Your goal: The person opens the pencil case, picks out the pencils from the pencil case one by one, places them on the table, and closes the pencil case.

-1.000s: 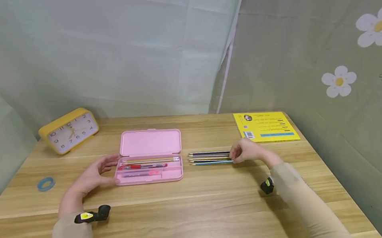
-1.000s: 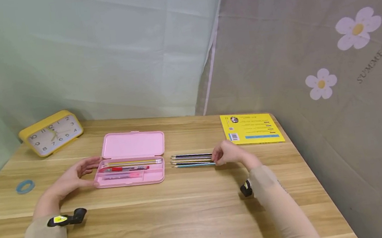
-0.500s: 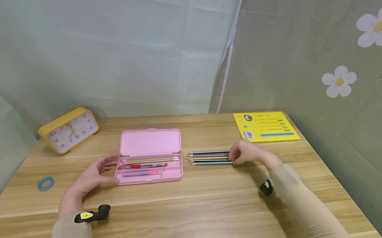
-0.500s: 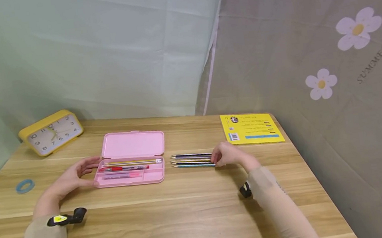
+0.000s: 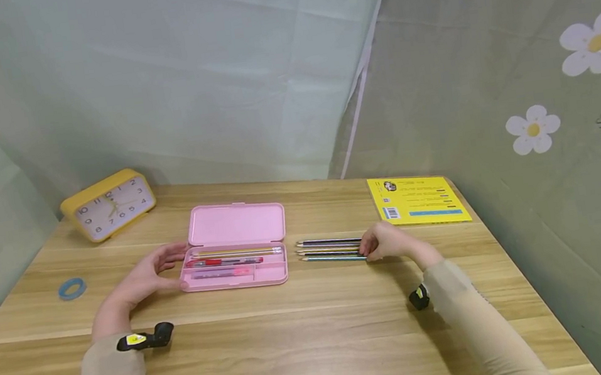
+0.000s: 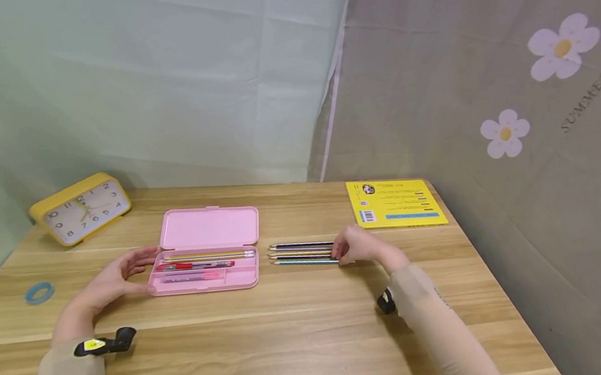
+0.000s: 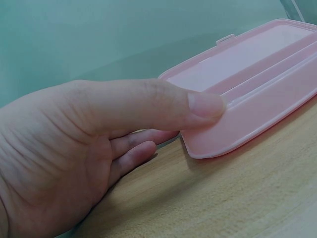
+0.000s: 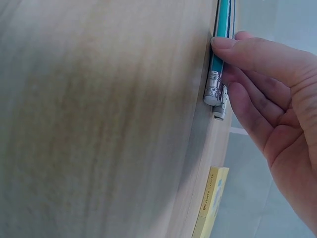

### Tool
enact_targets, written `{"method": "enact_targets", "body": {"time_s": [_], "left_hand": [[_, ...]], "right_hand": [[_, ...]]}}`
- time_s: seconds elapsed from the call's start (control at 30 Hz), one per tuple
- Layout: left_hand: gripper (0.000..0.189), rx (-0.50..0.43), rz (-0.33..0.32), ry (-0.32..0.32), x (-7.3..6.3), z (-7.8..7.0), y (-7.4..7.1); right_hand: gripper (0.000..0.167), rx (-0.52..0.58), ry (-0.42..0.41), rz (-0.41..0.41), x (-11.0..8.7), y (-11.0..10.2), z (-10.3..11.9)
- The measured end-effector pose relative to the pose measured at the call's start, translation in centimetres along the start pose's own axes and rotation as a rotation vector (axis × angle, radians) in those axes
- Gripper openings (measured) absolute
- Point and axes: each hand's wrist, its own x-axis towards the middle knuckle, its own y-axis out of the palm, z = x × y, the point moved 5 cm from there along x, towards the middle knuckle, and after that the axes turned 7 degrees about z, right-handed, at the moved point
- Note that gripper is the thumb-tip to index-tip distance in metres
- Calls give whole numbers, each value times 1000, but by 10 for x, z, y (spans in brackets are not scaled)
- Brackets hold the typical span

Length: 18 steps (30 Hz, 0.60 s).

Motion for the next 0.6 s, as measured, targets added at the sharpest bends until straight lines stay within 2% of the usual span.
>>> {"method": "enact_targets", "body": {"time_s": [0.6], "left_hand": [[88, -4, 3, 5, 0, 0, 0]], "right_hand": [[13, -26, -31, -51, 1, -3, 1]]}}
